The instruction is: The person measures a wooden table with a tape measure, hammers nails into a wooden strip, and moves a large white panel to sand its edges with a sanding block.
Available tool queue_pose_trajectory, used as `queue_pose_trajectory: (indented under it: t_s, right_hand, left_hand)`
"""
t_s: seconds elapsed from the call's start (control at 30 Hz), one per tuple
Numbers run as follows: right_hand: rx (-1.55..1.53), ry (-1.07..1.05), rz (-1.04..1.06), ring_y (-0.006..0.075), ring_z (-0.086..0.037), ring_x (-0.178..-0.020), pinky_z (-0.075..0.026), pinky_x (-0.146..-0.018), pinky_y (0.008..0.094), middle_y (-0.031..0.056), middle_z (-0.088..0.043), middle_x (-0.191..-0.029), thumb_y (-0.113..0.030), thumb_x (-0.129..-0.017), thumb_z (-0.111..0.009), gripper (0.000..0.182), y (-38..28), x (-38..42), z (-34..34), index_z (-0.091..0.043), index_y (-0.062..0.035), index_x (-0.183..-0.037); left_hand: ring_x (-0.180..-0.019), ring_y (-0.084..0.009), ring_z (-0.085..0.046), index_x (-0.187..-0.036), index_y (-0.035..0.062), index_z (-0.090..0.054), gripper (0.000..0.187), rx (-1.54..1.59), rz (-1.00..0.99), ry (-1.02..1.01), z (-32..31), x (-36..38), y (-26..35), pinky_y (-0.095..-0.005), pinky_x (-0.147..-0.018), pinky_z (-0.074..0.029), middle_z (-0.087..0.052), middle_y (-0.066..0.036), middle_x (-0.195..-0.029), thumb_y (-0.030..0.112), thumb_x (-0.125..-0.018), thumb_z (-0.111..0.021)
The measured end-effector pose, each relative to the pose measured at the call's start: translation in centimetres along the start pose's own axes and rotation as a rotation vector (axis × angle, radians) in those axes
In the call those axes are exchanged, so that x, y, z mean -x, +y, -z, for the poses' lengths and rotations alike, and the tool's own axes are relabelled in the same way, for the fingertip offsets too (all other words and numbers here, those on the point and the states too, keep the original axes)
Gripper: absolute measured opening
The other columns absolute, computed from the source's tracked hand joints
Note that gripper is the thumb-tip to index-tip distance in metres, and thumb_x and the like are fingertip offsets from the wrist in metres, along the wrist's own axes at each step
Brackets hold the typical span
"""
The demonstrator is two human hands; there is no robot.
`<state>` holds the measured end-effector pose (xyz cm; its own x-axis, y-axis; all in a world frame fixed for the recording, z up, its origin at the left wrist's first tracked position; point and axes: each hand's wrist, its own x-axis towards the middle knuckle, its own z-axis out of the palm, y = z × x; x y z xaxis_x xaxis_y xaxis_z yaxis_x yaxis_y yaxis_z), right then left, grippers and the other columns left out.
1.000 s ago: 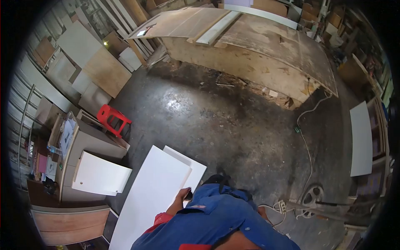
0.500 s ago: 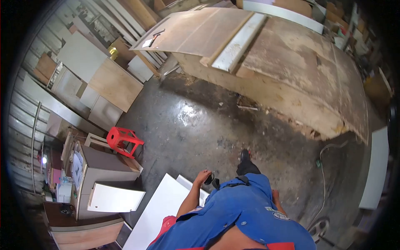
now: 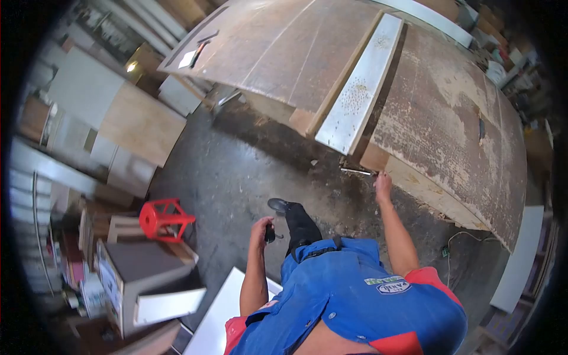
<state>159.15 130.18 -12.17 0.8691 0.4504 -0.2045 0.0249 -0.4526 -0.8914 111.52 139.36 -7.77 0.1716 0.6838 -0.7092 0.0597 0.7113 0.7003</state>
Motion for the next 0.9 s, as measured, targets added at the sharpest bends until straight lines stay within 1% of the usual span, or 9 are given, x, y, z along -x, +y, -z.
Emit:
queue_pose_trajectory:
  t_s: [0.13, 0.2, 0.27, 0.3, 0.37, 0.43, 0.53, 0.6, 0.9]
  right_hand:
    - [-0.768, 0.244, -0.373, 0.0063, -0.032, -0.036, -0.020, -0.030, 0.0232, -0.0016, -0.049, -0.062, -0.039, -0.094, -0.053, 0.028, -4.3, 2.8, -2.9, -0.058, -0.0120, -0.086]
    - [-0.997, 0.176, -0.403, 0.0067, -0.032, -0.036, -0.021, -0.030, 0.0230, -0.0014, -0.049, -0.064, -0.040, -0.094, -0.054, 0.028, -4.2, 1.5, -2.3, -0.057, -0.0141, -0.086]
    - [-0.941, 0.301, -0.392, 0.0061, -0.033, -0.037, -0.021, -0.030, 0.0230, -0.0016, -0.050, -0.065, -0.041, -0.093, -0.056, 0.029, -5.6, 1.7, -1.7, -0.058, -0.0132, -0.090]
    - [-0.882, 0.392, -0.395, 0.0054, -0.033, -0.037, -0.020, -0.031, 0.0229, -0.0019, -0.051, -0.066, -0.043, -0.093, -0.058, 0.030, -7.3, 2.2, -1.7, -0.059, -0.0122, -0.093]
    - [-0.541, 0.491, -0.413, 0.0041, -0.031, -0.037, -0.019, -0.031, 0.0230, -0.0033, -0.049, -0.064, -0.043, -0.093, -0.062, 0.034, -14.8, 4.4, -2.4, -0.060, -0.0102, -0.102]
    - [-0.410, 0.472, -0.306, 0.0032, -0.029, -0.037, -0.018, -0.032, 0.0226, -0.0046, -0.048, -0.063, -0.044, -0.093, -0.063, 0.040, -17.9, 5.7, -2.9, -0.060, -0.0076, -0.109]
    - [-0.362, 0.445, -0.291, 0.0028, -0.028, -0.036, -0.018, -0.032, 0.0219, -0.0054, -0.046, -0.060, -0.045, -0.094, -0.062, 0.041, -19.7, 7.4, -6.7, -0.060, -0.0060, -0.108]
    - [-0.385, 0.427, -0.324, 0.0024, -0.028, -0.036, -0.018, -0.032, 0.0216, -0.0053, -0.046, -0.060, -0.045, -0.094, -0.062, 0.041, -20.6, 8.7, -10.4, -0.059, -0.0054, -0.106]
    - [-0.517, 0.373, -0.557, 0.0019, -0.029, -0.038, -0.021, -0.031, 0.0204, -0.0047, -0.047, -0.063, -0.039, -0.098, -0.059, 0.031, -25.4, 8.1, -30.1, -0.057, -0.0086, -0.106]
  left_hand:
    - [-0.069, -0.0146, -0.062, -0.099, -0.0002, -0.067, 0.023, -0.043, -0.172, -0.139, -9.5, -13.7, 15.6, -0.0273, -0.066, -0.048, -0.064, -0.005, -0.080, 0.019, -0.086, -0.065]
    - [-0.073, -0.0148, -0.065, -0.105, -0.0049, -0.065, 0.030, -0.110, -0.131, -0.303, -13.7, -18.1, 19.5, -0.0256, -0.070, -0.048, -0.069, -0.009, -0.090, 0.018, -0.086, -0.068]
    - [-0.071, -0.0161, -0.064, -0.104, -0.0030, -0.065, 0.030, -0.102, -0.105, -0.464, -17.6, -20.0, 23.0, -0.0266, -0.071, -0.047, -0.067, -0.008, -0.088, 0.020, -0.084, -0.069]
    - [-0.066, -0.0137, -0.056, -0.093, 0.0070, -0.067, 0.027, -0.175, 0.029, -0.511, -18.9, -21.6, 23.3, -0.0304, -0.063, -0.043, -0.059, -0.001, -0.069, 0.033, -0.087, -0.066]
    - [-0.052, -0.0155, -0.050, -0.084, 0.0106, -0.065, 0.024, -0.121, 0.303, -0.460, -20.3, -23.4, 23.7, -0.0357, -0.047, -0.040, -0.055, -0.002, -0.066, 0.034, -0.084, -0.069]
    - [-0.054, -0.0160, -0.051, -0.084, 0.0075, -0.064, 0.027, -0.371, 0.226, -0.557, -18.9, -25.8, 22.5, -0.0359, -0.049, -0.041, -0.055, -0.002, -0.066, 0.034, -0.085, -0.069]
    - [-0.055, -0.0109, -0.048, -0.082, 0.0081, -0.062, 0.026, -0.223, 0.138, -0.568, -14.7, -26.9, 25.6, -0.0302, -0.050, -0.038, -0.053, 0.001, -0.066, 0.032, -0.085, -0.072]
    - [-0.054, -0.0037, -0.040, -0.074, 0.0124, -0.059, 0.023, -0.231, 0.115, -0.620, -11.4, -28.6, 28.2, -0.0234, -0.048, -0.030, -0.049, 0.007, -0.063, 0.024, -0.085, -0.075]
    - [-0.061, -0.0042, -0.044, -0.084, 0.0109, -0.060, 0.019, -0.330, 0.054, -0.553, 2.1, -38.9, 42.1, -0.0222, -0.055, -0.034, -0.053, 0.007, -0.068, 0.022, -0.085, -0.076]
